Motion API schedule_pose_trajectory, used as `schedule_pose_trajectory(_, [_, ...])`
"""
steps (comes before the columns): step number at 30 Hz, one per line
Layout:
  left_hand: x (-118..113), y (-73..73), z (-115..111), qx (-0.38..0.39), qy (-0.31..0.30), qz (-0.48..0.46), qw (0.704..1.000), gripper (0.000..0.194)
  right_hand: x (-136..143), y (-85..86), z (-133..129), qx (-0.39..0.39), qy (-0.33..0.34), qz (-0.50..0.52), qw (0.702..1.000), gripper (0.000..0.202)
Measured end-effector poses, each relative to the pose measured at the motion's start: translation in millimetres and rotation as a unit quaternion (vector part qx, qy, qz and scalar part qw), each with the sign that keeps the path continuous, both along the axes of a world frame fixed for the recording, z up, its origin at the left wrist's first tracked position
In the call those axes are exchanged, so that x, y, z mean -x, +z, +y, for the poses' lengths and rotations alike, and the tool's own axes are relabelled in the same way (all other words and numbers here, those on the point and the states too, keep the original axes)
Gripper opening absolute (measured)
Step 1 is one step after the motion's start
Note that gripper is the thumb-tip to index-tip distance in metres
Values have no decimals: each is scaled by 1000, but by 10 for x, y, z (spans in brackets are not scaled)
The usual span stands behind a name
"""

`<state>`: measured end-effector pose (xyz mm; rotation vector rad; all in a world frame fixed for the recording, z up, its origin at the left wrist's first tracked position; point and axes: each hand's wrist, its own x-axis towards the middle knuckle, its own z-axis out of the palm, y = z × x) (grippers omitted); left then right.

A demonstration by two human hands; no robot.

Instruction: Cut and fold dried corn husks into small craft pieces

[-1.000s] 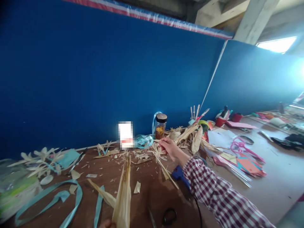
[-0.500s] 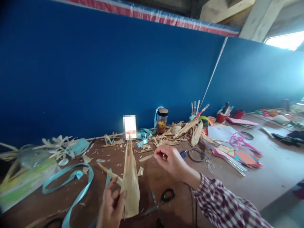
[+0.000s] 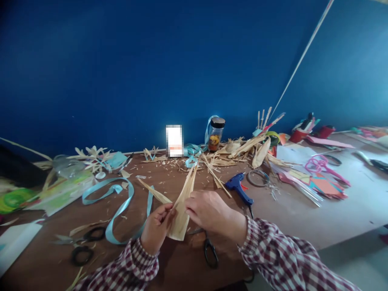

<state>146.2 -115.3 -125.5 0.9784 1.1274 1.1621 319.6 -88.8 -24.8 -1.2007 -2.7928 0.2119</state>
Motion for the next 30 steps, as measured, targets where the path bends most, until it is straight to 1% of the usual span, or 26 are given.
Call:
schedule_pose_trajectory(2, [-10, -2, 0, 5, -6, -17, 1000, 41, 9, -17, 0, -3, -1, -10, 1000, 16])
schedule_pose_trajectory(6, [-11, 55, -2, 17, -20, -22, 999, 42, 50, -26, 6, -1, 4, -23, 1000, 15])
schedule_pose_trajectory(9, [-10, 88, -9, 18, -39, -54, 998, 50, 93, -32, 30, -3, -3, -16, 1000, 16])
schedule_pose_trajectory(11, [-10, 91, -10, 21, -35, -77, 996, 54, 114, -43, 49, 3, -9, -4, 1000, 15])
schedule_pose_trajectory(14, [0, 94, 7, 34, -4, -88, 996, 58, 132, -84, 57, 31, -38, 55, 997, 11])
schedule_pose_trajectory(16, [16, 105, 31, 41, 23, -83, 995, 59, 143, -140, 37, 46, -76, 115, 989, 6])
schedule_pose_trajectory(17, [26, 111, 43, 44, 33, -80, 995, 59, 151, -179, 19, 59, -100, 151, 982, 10])
schedule_pose_trajectory(19, [44, 116, 65, 49, 54, -72, 995, 58, 177, -275, -23, 115, -137, 234, 956, 22])
schedule_pose_trajectory(21, [56, 101, 76, 46, 67, -66, 995, 55, 213, -386, -61, 202, -157, 318, 913, 27])
schedule_pose_trajectory(24, [64, 60, 67, 25, 72, -60, 995, 53, 262, -538, -79, 310, -167, 398, 847, 22])
schedule_pose_trajectory(27, [69, 48, 50, 14, 56, -56, 997, 54, 288, -625, -51, 386, -164, 461, 782, 16])
schedule_pose_trajectory(29, [72, 68, 46, 10, 51, -49, 997, 54, 294, -642, -22, 420, -168, 479, 752, 16])
schedule_pose_trajectory(30, [73, 84, 46, 6, 54, -44, 998, 53, 296, -641, -9, 430, -177, 478, 745, 17])
